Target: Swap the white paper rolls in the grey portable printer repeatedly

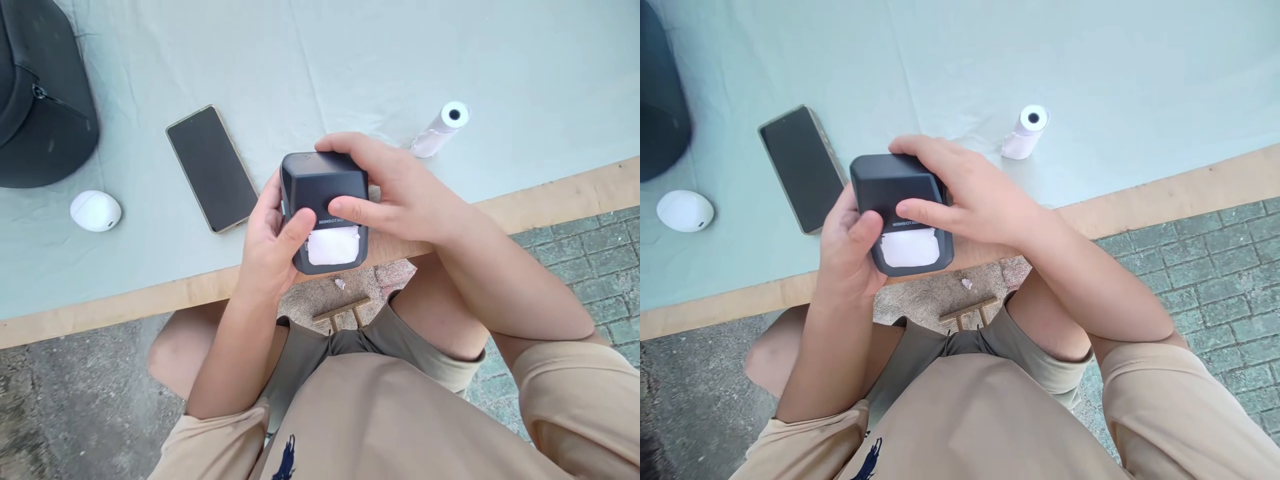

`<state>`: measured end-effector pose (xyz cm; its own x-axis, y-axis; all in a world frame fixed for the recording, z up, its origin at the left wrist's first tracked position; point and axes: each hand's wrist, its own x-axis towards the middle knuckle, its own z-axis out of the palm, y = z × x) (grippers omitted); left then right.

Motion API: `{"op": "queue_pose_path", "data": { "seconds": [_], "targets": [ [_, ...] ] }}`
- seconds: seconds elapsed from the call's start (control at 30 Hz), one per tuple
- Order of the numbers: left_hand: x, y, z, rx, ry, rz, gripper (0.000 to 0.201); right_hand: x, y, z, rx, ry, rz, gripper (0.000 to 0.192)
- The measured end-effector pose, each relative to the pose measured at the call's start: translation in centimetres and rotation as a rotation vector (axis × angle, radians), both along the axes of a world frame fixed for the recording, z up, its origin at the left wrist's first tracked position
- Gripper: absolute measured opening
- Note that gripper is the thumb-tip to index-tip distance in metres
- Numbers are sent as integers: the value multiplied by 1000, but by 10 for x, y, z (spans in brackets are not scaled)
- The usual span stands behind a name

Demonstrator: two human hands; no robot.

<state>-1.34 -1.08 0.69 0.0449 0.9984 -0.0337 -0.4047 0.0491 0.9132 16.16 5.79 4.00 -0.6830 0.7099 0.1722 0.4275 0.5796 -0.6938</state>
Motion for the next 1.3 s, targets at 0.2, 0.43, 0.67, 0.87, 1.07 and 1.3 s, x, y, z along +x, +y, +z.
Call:
{"op": "queue_pose_path", "data": {
  "seconds": [0.2,0.43,0.67,0.87,1.07,1.3],
  "targets": [
    [4,3,4,-33,-111,56,33,11,0,8,98,92,-40,41],
    [1,4,-2,-41,-47,81,29,15,0,22,175,-49,168,58],
    [-1,9,-9,20,-134,52,28,5,-12,28,468,-43,-231,34],
    [0,6,-5,-2,-78,-1,34,-9,-18,35,232,20,-481,27],
    [0,3,-2,-4,-102,-13,27,-18,-11,35,299,-484,-259,17],
    [-5,6,-14,56,-101,-30,37,-24,-17,43,269,-736,-268,23]
  ]
}}
